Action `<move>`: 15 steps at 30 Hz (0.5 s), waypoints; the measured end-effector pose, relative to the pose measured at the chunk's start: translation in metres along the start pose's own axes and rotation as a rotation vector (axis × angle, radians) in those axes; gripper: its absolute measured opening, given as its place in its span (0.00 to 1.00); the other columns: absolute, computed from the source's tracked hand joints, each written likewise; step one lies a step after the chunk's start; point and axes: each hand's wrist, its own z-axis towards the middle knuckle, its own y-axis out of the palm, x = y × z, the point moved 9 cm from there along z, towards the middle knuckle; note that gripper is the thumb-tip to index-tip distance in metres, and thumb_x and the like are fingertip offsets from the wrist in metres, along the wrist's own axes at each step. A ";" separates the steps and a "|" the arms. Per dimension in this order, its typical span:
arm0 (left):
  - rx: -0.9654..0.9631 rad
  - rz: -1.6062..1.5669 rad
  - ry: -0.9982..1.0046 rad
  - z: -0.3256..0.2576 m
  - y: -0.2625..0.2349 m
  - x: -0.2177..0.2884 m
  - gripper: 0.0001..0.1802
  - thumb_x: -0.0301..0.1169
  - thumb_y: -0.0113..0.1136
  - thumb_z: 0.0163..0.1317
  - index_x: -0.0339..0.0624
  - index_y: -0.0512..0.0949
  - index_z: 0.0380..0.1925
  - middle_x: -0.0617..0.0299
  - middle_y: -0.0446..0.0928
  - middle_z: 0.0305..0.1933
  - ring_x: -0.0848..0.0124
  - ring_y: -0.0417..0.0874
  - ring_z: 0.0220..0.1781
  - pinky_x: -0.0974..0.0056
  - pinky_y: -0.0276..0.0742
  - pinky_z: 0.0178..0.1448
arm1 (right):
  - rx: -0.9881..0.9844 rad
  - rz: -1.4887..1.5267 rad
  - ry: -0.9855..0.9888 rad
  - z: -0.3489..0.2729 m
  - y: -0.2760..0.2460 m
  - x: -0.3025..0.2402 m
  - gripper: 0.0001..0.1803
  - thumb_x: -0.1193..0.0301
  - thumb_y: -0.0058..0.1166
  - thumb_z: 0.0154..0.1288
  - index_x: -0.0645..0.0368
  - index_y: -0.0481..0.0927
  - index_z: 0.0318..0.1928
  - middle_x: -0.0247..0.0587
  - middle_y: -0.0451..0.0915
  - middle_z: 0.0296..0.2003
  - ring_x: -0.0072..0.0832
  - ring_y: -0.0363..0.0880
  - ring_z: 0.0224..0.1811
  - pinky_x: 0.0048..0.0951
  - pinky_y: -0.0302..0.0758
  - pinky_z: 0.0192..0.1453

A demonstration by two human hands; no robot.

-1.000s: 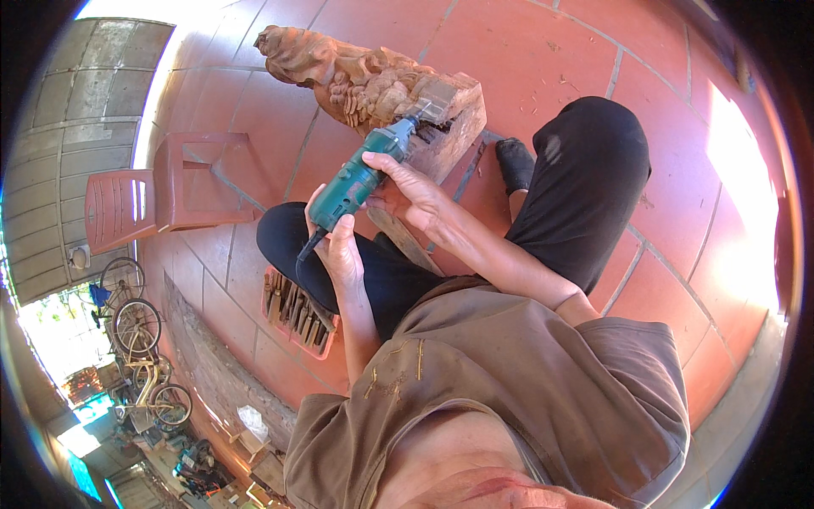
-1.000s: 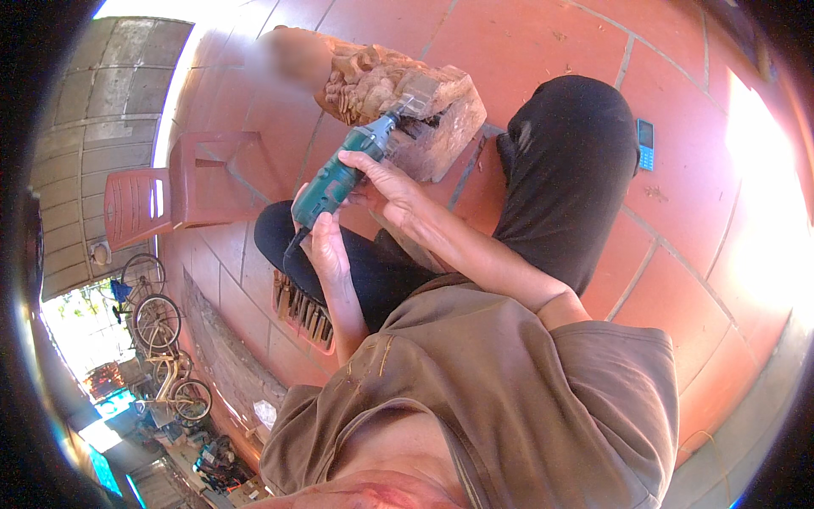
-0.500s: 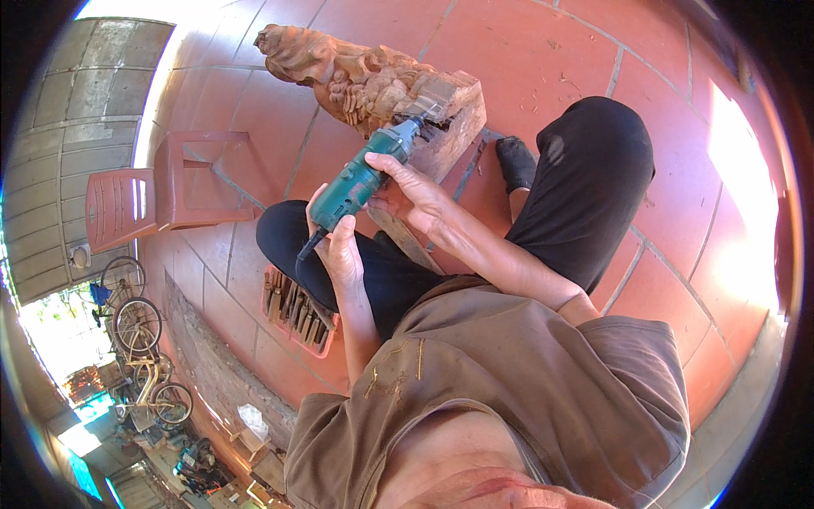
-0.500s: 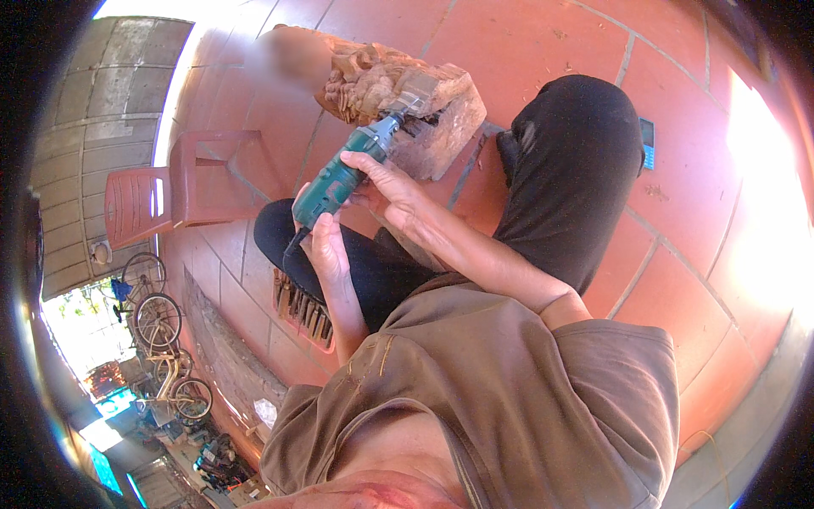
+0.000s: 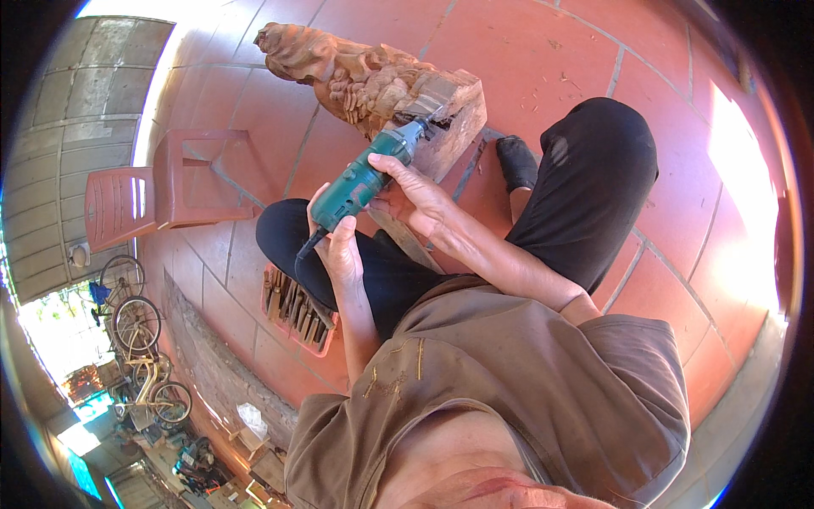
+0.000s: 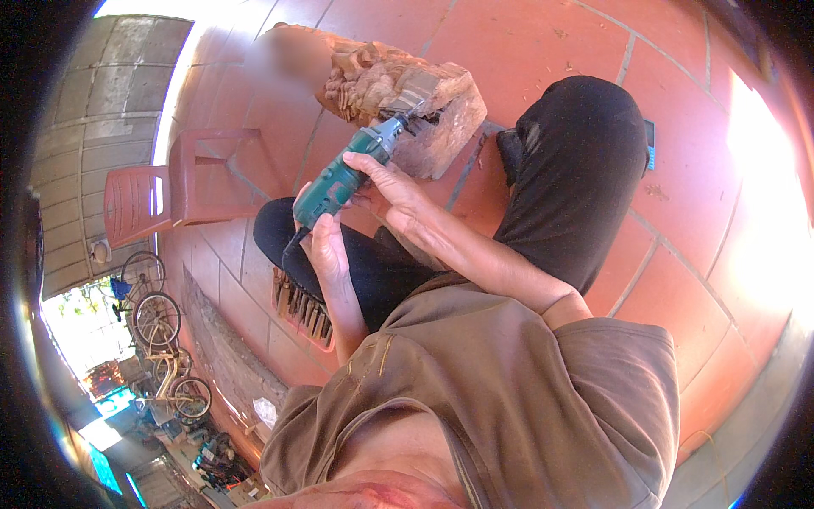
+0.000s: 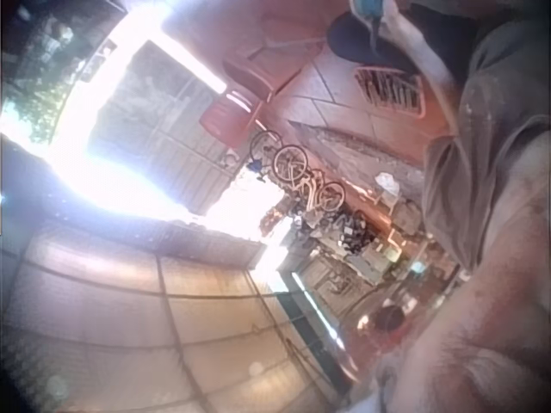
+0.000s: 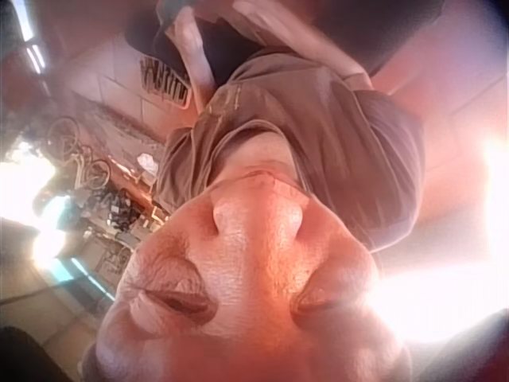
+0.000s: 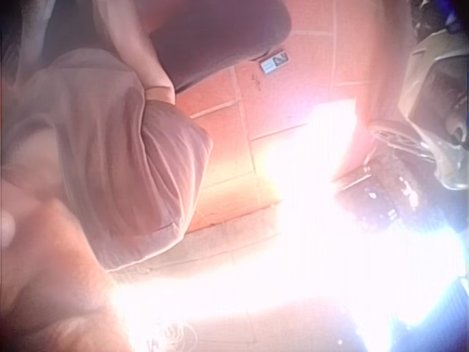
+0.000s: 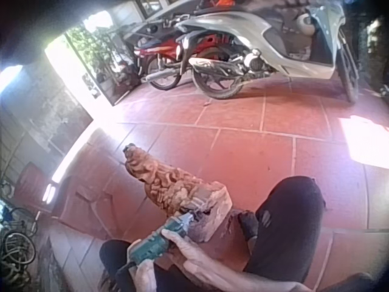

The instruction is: The person uses a green rotary tool to carve details into a wooden sculpture placed on the floor. They hold the tool with both hands and guide it along the surface of the wood, removing material to refine the shape.

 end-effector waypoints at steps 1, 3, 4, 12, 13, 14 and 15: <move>0.001 -0.002 0.000 0.000 0.000 0.000 0.36 0.32 0.72 0.54 0.35 0.68 0.62 0.56 0.72 0.56 0.67 0.74 0.59 0.59 0.66 0.69 | 0.007 0.008 -0.007 0.000 0.000 0.000 0.19 0.63 0.68 0.61 0.52 0.75 0.49 0.34 0.81 0.42 0.28 0.83 0.44 0.36 0.81 0.51; 0.006 0.000 -0.001 0.000 -0.001 -0.001 0.36 0.32 0.72 0.54 0.35 0.68 0.62 0.56 0.72 0.56 0.66 0.74 0.59 0.59 0.66 0.69 | 0.020 0.026 -0.020 -0.001 0.002 -0.002 0.20 0.65 0.69 0.60 0.51 0.73 0.48 0.34 0.80 0.39 0.28 0.83 0.41 0.34 0.83 0.43; 0.007 0.000 -0.001 0.000 -0.002 -0.001 0.36 0.32 0.72 0.54 0.35 0.68 0.62 0.56 0.72 0.56 0.66 0.74 0.59 0.59 0.66 0.69 | 0.013 0.013 -0.012 -0.002 0.002 -0.001 0.20 0.64 0.68 0.60 0.51 0.74 0.48 0.34 0.81 0.41 0.28 0.83 0.43 0.35 0.82 0.47; 0.036 0.016 0.015 -0.004 -0.003 0.001 0.36 0.32 0.71 0.55 0.35 0.67 0.62 0.56 0.72 0.56 0.66 0.74 0.59 0.58 0.67 0.68 | -0.029 -0.038 0.039 -0.002 0.004 0.003 0.20 0.61 0.67 0.62 0.51 0.75 0.50 0.34 0.82 0.45 0.27 0.82 0.47 0.34 0.79 0.54; 0.042 0.021 0.021 -0.004 -0.005 0.000 0.36 0.32 0.71 0.55 0.35 0.67 0.62 0.56 0.72 0.56 0.66 0.74 0.59 0.58 0.67 0.68 | -0.023 -0.046 0.045 -0.001 0.005 0.003 0.20 0.61 0.67 0.62 0.51 0.75 0.50 0.34 0.82 0.44 0.27 0.82 0.47 0.35 0.79 0.54; 0.047 0.022 0.021 -0.004 -0.006 0.000 0.36 0.32 0.71 0.55 0.35 0.67 0.62 0.56 0.72 0.56 0.66 0.74 0.59 0.58 0.67 0.68 | -0.017 -0.054 0.051 -0.001 0.006 0.003 0.20 0.61 0.67 0.62 0.51 0.75 0.50 0.34 0.82 0.44 0.28 0.82 0.47 0.35 0.79 0.54; 0.051 0.023 0.021 -0.003 -0.006 0.000 0.36 0.32 0.71 0.55 0.35 0.67 0.62 0.56 0.72 0.56 0.66 0.74 0.59 0.58 0.68 0.68 | -0.011 -0.062 0.056 -0.001 0.006 0.003 0.20 0.60 0.67 0.62 0.51 0.75 0.50 0.34 0.82 0.44 0.28 0.82 0.47 0.35 0.79 0.53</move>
